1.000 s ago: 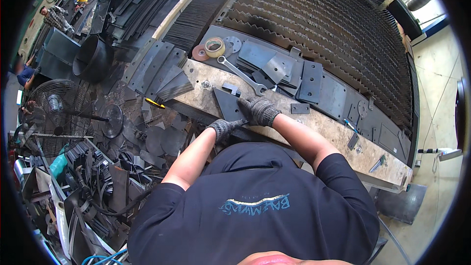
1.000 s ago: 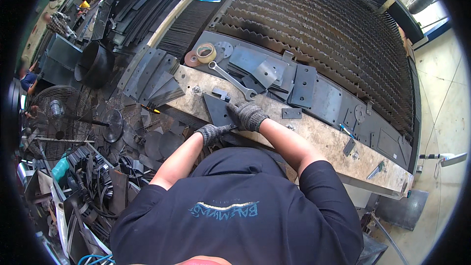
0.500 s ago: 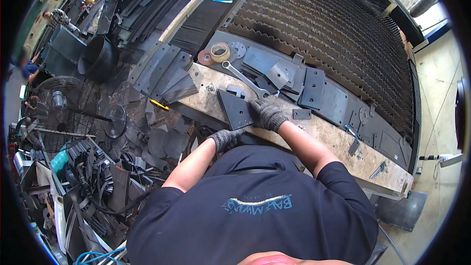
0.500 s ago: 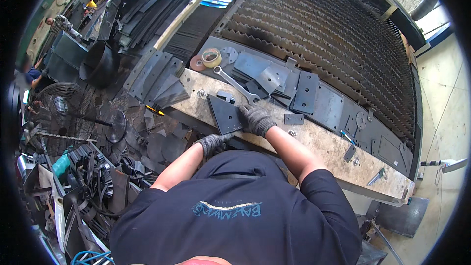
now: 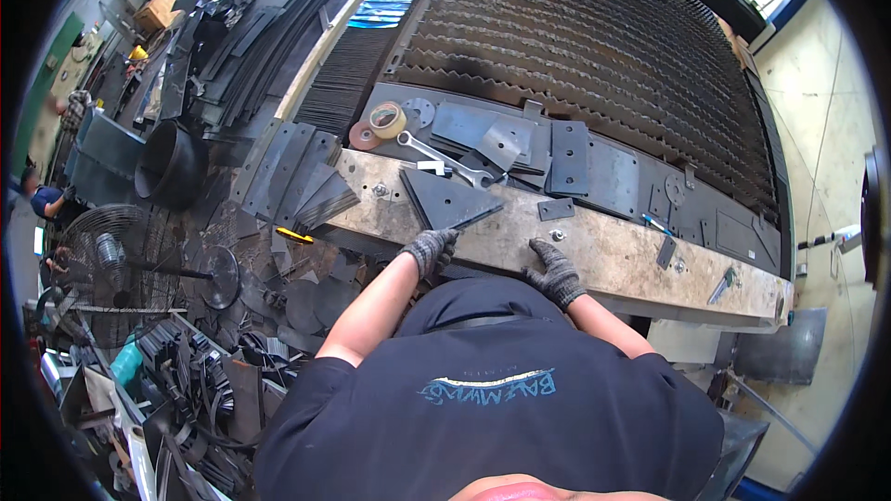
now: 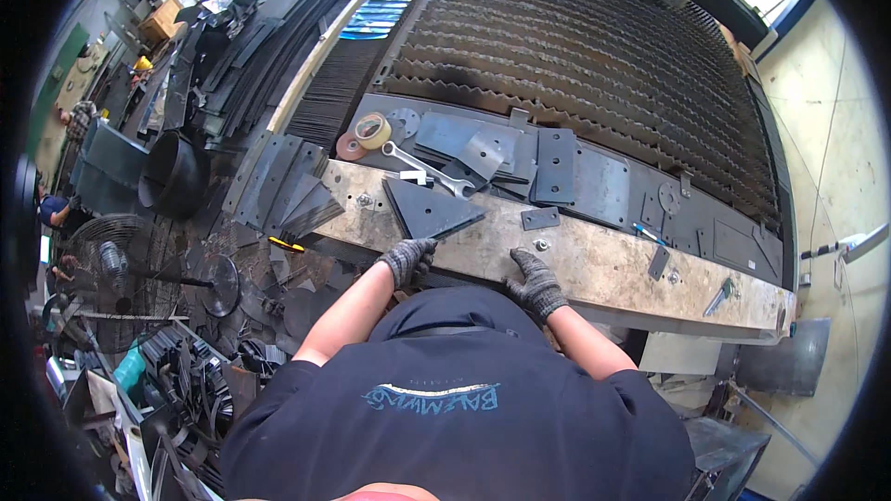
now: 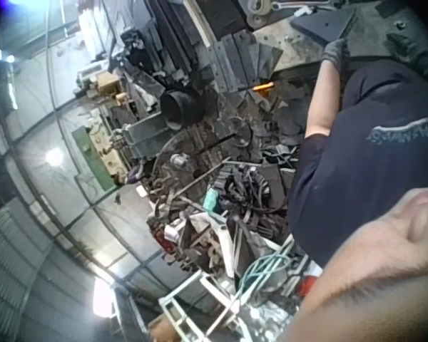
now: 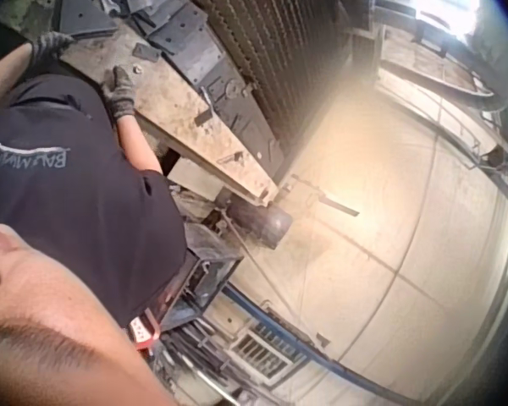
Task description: The person is assembling and measuring metal plates on a workbench near industrial machinery.
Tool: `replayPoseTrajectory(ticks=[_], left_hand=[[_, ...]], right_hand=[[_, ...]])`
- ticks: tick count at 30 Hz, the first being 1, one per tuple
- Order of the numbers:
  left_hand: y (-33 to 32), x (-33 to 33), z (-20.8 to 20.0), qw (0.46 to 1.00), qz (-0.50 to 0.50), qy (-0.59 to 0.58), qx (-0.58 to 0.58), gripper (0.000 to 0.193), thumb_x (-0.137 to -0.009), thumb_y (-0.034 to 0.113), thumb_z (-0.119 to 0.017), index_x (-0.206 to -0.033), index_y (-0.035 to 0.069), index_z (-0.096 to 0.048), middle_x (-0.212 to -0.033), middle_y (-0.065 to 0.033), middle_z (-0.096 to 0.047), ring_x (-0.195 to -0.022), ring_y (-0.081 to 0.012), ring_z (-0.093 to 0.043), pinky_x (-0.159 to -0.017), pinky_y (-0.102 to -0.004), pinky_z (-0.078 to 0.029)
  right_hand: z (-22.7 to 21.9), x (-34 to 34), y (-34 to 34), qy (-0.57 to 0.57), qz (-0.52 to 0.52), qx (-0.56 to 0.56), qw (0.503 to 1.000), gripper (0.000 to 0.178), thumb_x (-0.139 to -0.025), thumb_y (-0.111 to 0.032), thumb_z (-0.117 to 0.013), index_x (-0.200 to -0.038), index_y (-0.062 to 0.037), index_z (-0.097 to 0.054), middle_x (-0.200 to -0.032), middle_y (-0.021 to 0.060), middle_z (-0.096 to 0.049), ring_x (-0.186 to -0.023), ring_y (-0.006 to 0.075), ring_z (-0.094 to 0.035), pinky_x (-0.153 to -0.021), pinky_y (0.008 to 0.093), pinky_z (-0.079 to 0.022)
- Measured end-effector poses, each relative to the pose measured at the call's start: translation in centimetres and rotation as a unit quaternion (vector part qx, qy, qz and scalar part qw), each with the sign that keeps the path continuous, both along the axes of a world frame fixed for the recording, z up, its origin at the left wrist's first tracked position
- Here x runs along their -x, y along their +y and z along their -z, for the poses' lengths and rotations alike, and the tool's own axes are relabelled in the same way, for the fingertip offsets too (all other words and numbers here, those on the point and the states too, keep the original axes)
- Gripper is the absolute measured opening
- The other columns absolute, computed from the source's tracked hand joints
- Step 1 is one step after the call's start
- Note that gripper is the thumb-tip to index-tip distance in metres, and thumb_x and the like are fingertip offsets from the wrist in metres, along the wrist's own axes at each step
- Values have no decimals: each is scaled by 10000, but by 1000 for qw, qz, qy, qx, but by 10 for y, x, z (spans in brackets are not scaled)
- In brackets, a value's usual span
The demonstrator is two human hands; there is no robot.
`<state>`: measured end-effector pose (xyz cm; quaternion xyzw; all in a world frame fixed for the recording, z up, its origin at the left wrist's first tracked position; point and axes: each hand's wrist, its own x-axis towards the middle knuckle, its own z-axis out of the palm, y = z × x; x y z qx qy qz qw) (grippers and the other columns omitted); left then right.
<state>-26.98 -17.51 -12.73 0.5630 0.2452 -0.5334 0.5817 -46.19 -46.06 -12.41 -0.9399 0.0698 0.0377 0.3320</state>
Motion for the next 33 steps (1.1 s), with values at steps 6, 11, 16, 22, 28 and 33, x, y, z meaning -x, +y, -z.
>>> replayPoseTrajectory(ticks=[6,11,16,22,28,33], left_hand=[[-2,-17,-7,913,370,-158,-64,377,-956,470,-686,-827,117,-711,-693,-48,-660,-559,-202,-596,-492,-384,-456],[20,-22,1,837,484,-215,-140,425,-984,448,-637,-1003,53,-791,-892,-108,-787,-690,-237,-729,-696,-406,-593],[25,-17,5,912,345,-161,-154,475,-939,486,-687,-1066,42,-795,-958,-126,-794,-747,-251,-750,-731,-422,-596],[24,-15,-13,772,435,-365,-288,654,-930,575,-606,-1253,18,-722,-1242,-265,-706,-1184,-405,-676,-1034,-474,-509],[25,-13,6,798,379,-360,-300,606,-924,525,-605,-1241,21,-723,-1283,-259,-684,-1232,-403,-648,-1066,-492,-497],[22,-14,1,808,384,-330,-302,454,-954,386,-610,-1265,80,-734,-1337,-197,-685,-1253,-383,-654,-1059,-504,-511]], right_hand=[[3,16,10,-16,34,-33,999,710,-854,-327,-785,-1464,-45,-553,-1505,231,-545,-1428,387,-489,-1208,445,-381],[-26,-54,30,-92,-40,104,990,751,-849,-437,-733,-1471,-70,-527,-1483,207,-567,-1376,376,-532,-1174,446,-415],[-55,-174,78,-64,-127,127,982,728,-858,-434,-739,-1442,-50,-537,-1452,207,-589,-1347,355,-558,-1118,457,-463],[-50,-254,107,177,-187,227,939,627,-893,-449,-722,-1372,-59,-615,-1337,178,-682,-1219,361,-663,-1042,477,-526],[-55,-273,125,218,-188,239,927,624,-844,-487,-755,-1339,-119,-664,-1354,152,-688,-1230,332,-674,-1039,471,-536],[-34,-273,120,207,-190,205,937,661,-772,-558,-815,-1232,-96,-707,-1189,195,-736,-1115,374,-700,-982,468,-541]])
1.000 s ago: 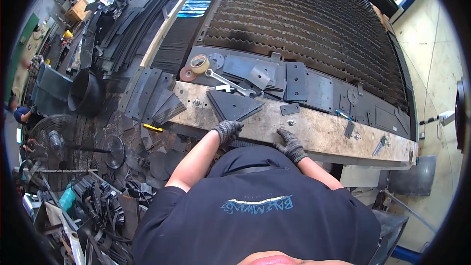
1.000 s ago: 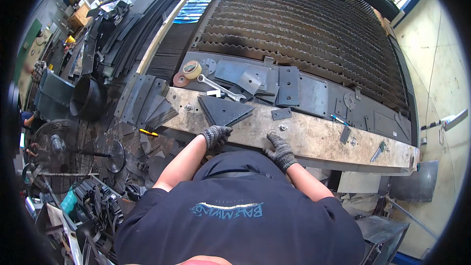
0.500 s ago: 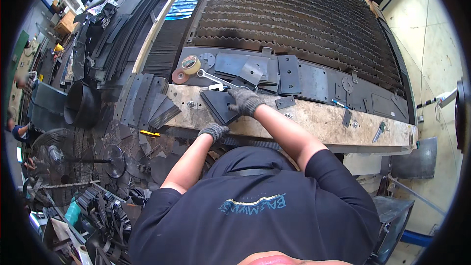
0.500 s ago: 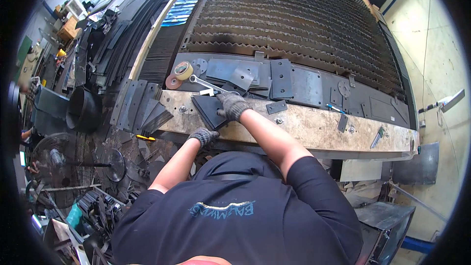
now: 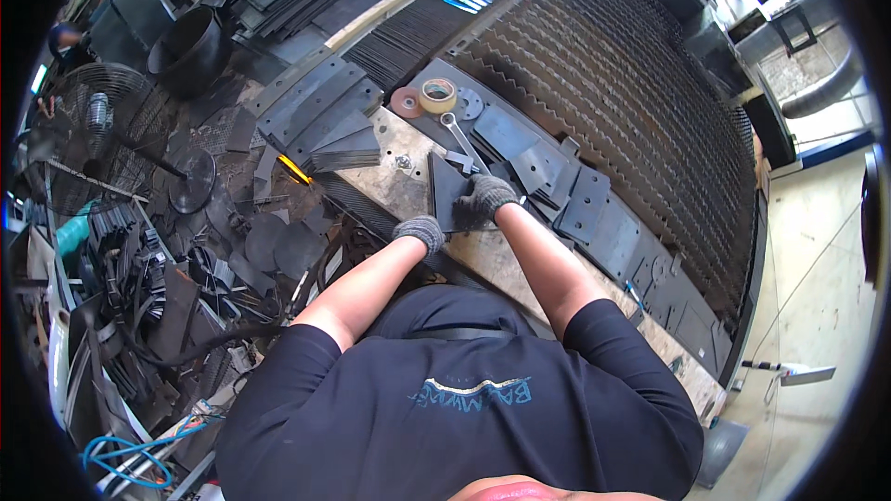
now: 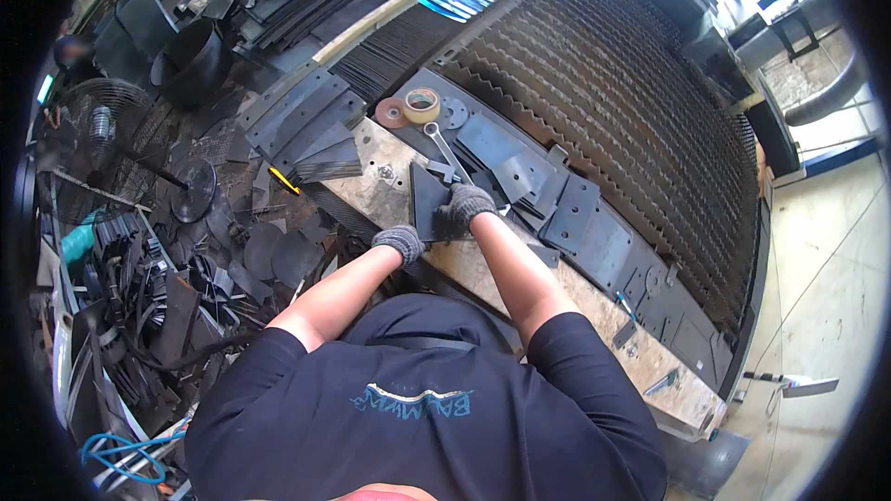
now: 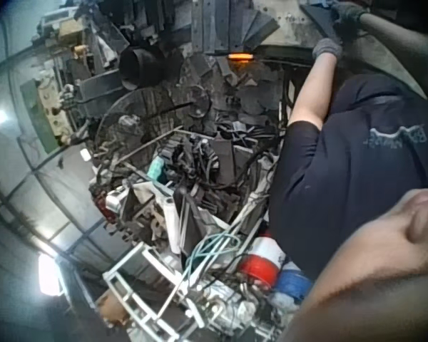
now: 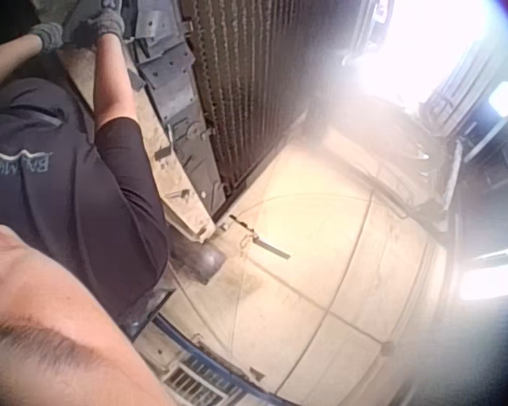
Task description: The person is assembling and measuring metal plates on a workbench near industrial machinery.
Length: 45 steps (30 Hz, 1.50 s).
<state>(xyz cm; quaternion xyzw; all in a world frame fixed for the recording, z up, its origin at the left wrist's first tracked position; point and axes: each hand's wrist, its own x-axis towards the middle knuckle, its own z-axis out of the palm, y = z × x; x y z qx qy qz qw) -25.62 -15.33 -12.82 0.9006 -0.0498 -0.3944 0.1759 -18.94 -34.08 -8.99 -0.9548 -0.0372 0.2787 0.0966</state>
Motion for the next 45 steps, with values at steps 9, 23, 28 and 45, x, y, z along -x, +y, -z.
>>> replayPoseTrajectory(ticks=[9,23,28,45], left_hand=[[-5,-3,-8,999,26,19,-3,461,-949,376,-596,-1269,72,-731,-1342,-196,-684,-1268,-386,-646,-1066,-497,-505],[-5,-19,71,990,130,-53,-1,458,-969,408,-599,-1202,42,-750,-1274,-247,-691,-1223,-410,-652,-1016,-493,-527],[-1,-2,38,984,160,-79,12,541,-957,503,-603,-1210,46,-741,-1277,-251,-687,-1214,-427,-646,-1035,-485,-512],[22,194,181,941,295,16,-164,499,-1029,475,-445,-1311,133,-673,-1306,-221,-673,-1192,-380,-661,-992,-493,-533]], right_hand=[[2,19,3,-35,50,-56,997,709,-763,-546,-804,-1298,-97,-678,-1232,206,-722,-1144,379,-692,-1004,451,-537],[-8,36,14,-87,75,-17,993,635,-798,-549,-734,-1209,-65,-716,-1248,193,-718,-1183,349,-680,-1016,473,-533],[12,95,-8,-201,109,-126,965,741,-836,-530,-739,-1351,-14,-605,-1431,237,-598,-1305,387,-594,-1106,468,-470],[178,145,-443,-112,495,-511,694,418,-978,-366,-700,-1263,-61,-667,-1110,111,-740,-923,271,-718,-840,445,-588]])
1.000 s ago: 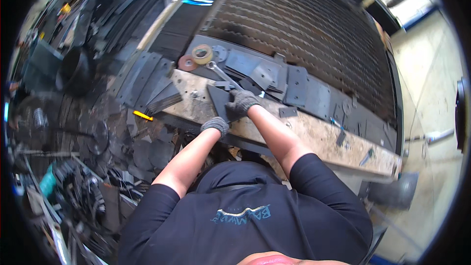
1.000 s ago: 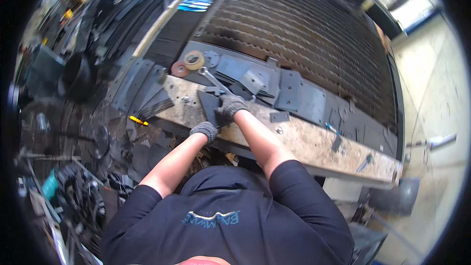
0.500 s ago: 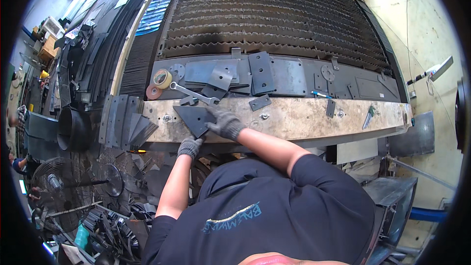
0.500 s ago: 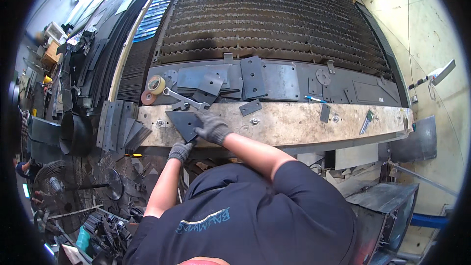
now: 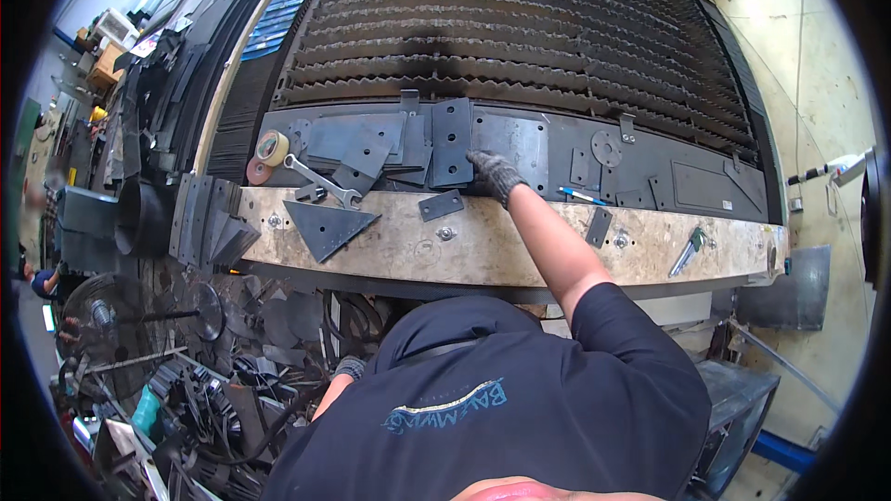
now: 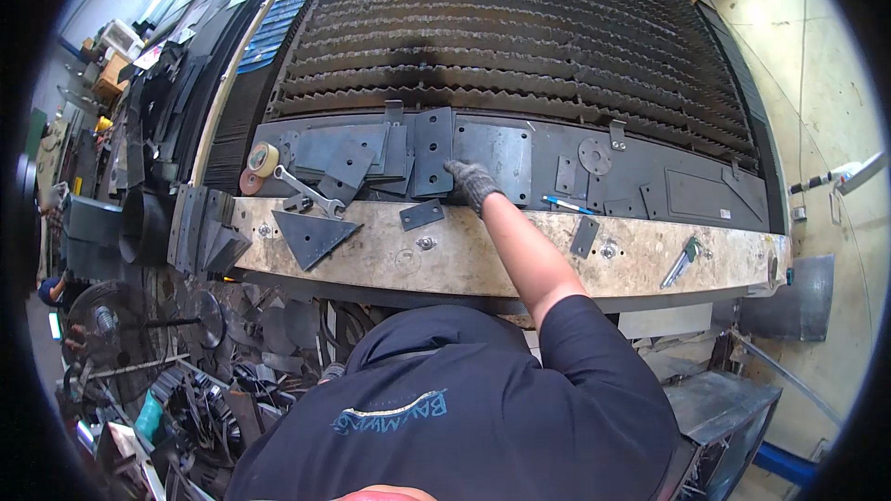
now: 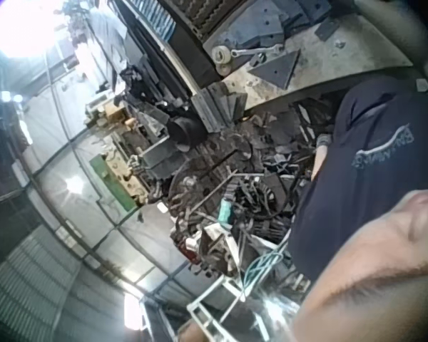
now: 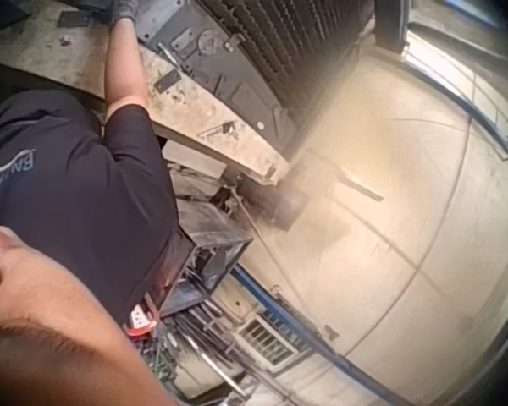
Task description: The person is assembling and measuring metal plates on a workbench near industrial machinery.
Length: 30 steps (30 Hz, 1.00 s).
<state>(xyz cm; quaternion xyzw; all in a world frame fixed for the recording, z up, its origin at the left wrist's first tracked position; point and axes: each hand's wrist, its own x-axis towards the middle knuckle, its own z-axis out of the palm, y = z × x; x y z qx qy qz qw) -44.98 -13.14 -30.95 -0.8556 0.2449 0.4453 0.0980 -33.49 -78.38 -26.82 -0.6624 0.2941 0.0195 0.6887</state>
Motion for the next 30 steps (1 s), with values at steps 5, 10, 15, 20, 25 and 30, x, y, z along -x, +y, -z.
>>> replayPoseTrajectory(ticks=[5,10,15,20,25,30], left_hand=[[52,86,-21,990,-120,-48,-52,425,-1047,392,-425,-1329,197,-675,-1271,-168,-709,-1155,-358,-694,-968,-498,-559],[22,73,-39,977,-211,-14,-20,414,-1020,399,-449,-1356,261,-647,-1332,-187,-668,-1204,-410,-649,-1009,-494,-537],[-55,23,-105,940,-341,-23,22,765,-930,665,-559,-1254,-13,-702,-1310,-292,-661,-1256,-443,-616,-1053,-486,-486],[-115,-46,-153,908,-322,-104,246,602,-970,564,-576,-1200,28,-724,-1248,-248,-706,-1183,-413,-660,-1004,-451,-515],[-182,-114,-220,907,-360,-4,219,552,-985,543,-576,-1164,45,-734,-1104,-190,-767,-992,-339,-723,-912,-441,-539],[-201,-133,-228,876,-434,64,201,511,-997,505,-578,-1182,55,-733,-957,-121,-794,-821,-236,-736,-804,-382,-566]], right_hand=[[-65,-57,103,177,30,19,984,567,-916,-430,-745,-1317,-36,-674,-1246,189,-712,-1104,331,-688,-988,451,-533],[-102,-61,110,244,16,150,958,658,-875,-482,-761,-1311,7,-692,-1320,209,-696,-1206,344,-660,-1063,429,-482],[-98,-60,97,207,23,-64,976,709,-863,-542,-728,-1310,7,-683,-1332,264,-673,-1268,396,-635,-1059,452,-500],[-194,-70,143,122,-139,221,958,715,-823,-467,-787,-1325,24,-649,-1326,268,-671,-1269,389,-637,-1068,456,-505],[-196,-83,158,167,-197,261,930,864,-817,-424,-793,-1489,9,-467,-1431,281,-591,-1309,397,-609,-1103,463,-499],[-179,-90,136,162,-213,284,921,682,-828,-416,-752,-1327,28,-614,-1320,299,-651,-1249,408,-634,-1072,467,-504]])
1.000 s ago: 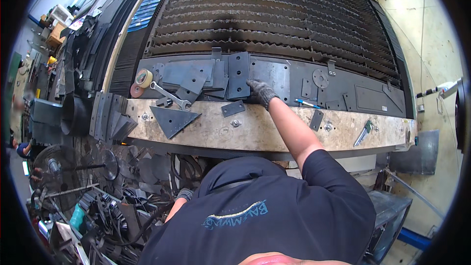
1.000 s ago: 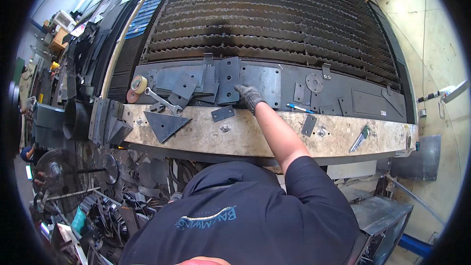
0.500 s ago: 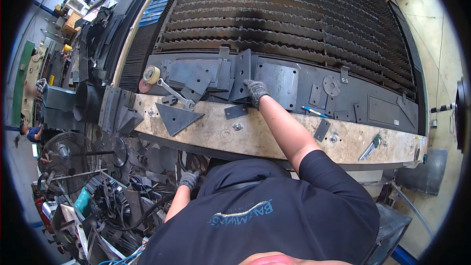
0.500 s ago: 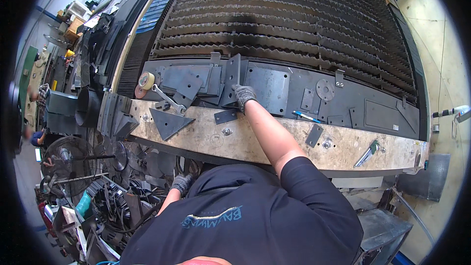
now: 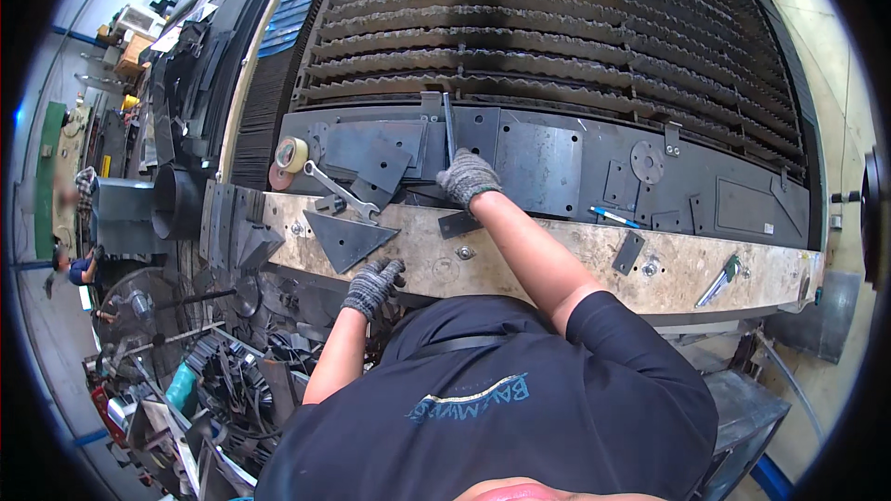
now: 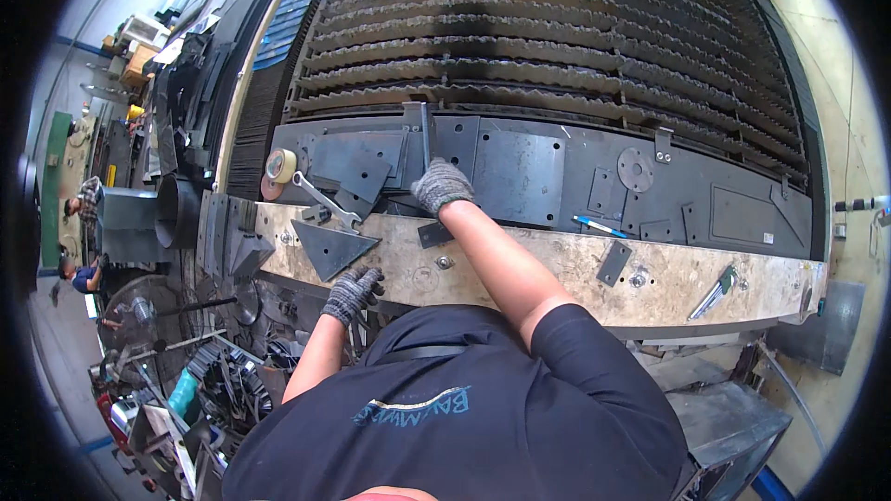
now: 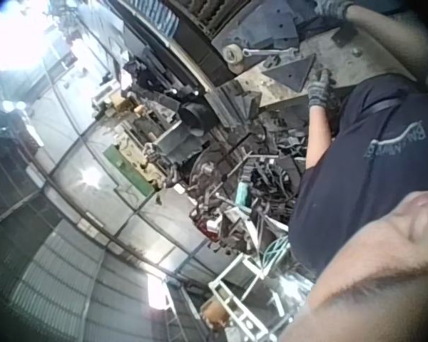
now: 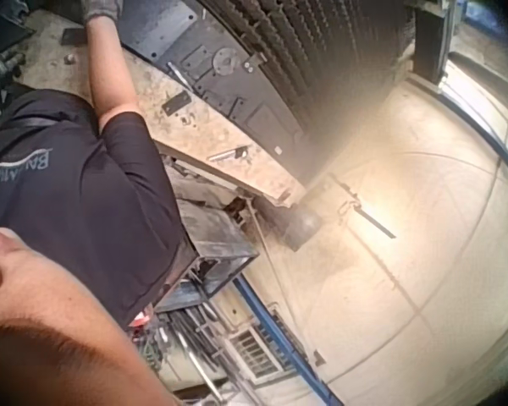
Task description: The person is assembling and measuring metal plates on a workbench near industrial machinery.
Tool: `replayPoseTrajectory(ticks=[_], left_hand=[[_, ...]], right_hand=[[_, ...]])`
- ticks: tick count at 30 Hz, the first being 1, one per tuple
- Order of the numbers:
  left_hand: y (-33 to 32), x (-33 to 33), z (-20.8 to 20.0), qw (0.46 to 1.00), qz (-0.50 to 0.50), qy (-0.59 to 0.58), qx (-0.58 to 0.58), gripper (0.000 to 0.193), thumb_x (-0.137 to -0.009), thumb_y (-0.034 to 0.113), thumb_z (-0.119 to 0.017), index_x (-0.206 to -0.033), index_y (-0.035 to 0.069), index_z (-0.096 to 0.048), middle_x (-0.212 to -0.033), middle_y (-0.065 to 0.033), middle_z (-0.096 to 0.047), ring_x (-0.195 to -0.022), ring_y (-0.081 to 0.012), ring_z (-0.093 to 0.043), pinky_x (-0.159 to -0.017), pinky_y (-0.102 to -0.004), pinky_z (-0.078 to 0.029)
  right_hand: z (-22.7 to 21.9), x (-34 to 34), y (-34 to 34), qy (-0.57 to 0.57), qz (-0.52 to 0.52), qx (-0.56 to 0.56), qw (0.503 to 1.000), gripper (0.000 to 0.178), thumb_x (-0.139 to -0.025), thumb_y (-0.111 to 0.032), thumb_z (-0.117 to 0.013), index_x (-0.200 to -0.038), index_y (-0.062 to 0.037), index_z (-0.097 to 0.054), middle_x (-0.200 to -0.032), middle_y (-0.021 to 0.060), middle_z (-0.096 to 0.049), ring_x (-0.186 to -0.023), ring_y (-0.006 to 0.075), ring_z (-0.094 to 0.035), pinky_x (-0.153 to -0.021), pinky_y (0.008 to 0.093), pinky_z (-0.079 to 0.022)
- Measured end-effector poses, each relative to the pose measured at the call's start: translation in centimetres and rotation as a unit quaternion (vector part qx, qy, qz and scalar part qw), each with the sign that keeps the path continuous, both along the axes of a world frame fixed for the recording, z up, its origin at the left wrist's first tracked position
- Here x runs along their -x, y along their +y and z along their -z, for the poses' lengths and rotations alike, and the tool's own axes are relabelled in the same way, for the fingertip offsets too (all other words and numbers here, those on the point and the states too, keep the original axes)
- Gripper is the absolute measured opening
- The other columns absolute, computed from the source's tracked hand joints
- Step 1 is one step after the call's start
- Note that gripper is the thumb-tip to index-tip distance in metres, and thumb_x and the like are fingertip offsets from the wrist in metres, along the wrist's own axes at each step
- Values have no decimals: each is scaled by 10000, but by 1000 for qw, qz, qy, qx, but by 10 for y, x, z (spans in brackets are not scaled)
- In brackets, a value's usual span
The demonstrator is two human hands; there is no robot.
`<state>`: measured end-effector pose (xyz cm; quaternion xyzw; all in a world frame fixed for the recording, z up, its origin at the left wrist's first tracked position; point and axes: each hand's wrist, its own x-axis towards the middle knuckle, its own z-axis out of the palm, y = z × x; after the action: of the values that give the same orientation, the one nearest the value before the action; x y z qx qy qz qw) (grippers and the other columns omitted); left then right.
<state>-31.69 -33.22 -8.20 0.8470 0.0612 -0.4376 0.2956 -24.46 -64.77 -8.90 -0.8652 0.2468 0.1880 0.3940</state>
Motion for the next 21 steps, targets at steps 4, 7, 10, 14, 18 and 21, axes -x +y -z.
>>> replayPoseTrajectory(ticks=[4,7,10,14,18,21], left_hand=[[-17,-16,14,998,12,60,11,517,-988,502,-604,-1219,53,-713,-951,-107,-794,-731,-187,-724,-698,-351,-564],[-49,-36,22,997,45,49,50,482,-1021,493,-565,-1200,69,-709,-920,-88,-785,-638,-163,-692,-587,-331,-533],[-81,-58,28,993,64,46,88,464,-1016,493,-586,-1162,72,-714,-901,-80,-779,-637,-157,-691,-586,-322,-534],[-108,-75,35,988,124,44,86,459,-1028,487,-588,-1105,55,-723,-846,-79,-751,-646,-147,-686,-590,-300,-539],[-107,-79,54,986,68,101,110,501,-1027,500,-598,-1079,18,-726,-829,-103,-746,-643,-163,-688,-596,-322,-555],[-109,-74,51,990,82,58,95,530,-1019,517,-605,-1067,4,-730,-808,-118,-747,-631,-171,-695,-591,-322,-565]], right_hand=[[18,14,-36,7,-9,9,1000,585,-831,-424,-724,-1191,36,-694,-1203,316,-687,-1163,432,-659,-1031,493,-514],[30,30,-51,10,-36,52,998,573,-882,-480,-667,-1127,34,-726,-1144,318,-702,-1123,434,-673,-1012,499,-519],[20,30,-52,50,-96,73,991,493,-883,-431,-658,-1085,4,-773,-1145,284,-722,-1094,424,-697,-993,494,-540],[6,27,-51,140,-192,65,969,494,-908,-438,-628,-1105,-11,-778,-1184,254,-723,-1115,398,-701,-993,483,-543],[-5,-3,-69,33,-121,125,984,568,-914,-482,-636,-1228,-19,-730,-1228,263,-705,-1158,402,-685,-1016,474,-535],[23,-41,-108,-119,-51,157,979,648,-906,-537,-650,-1308,-30,-681,-1297,255,-680,-1191,403,-668,-1037,473,-522]])
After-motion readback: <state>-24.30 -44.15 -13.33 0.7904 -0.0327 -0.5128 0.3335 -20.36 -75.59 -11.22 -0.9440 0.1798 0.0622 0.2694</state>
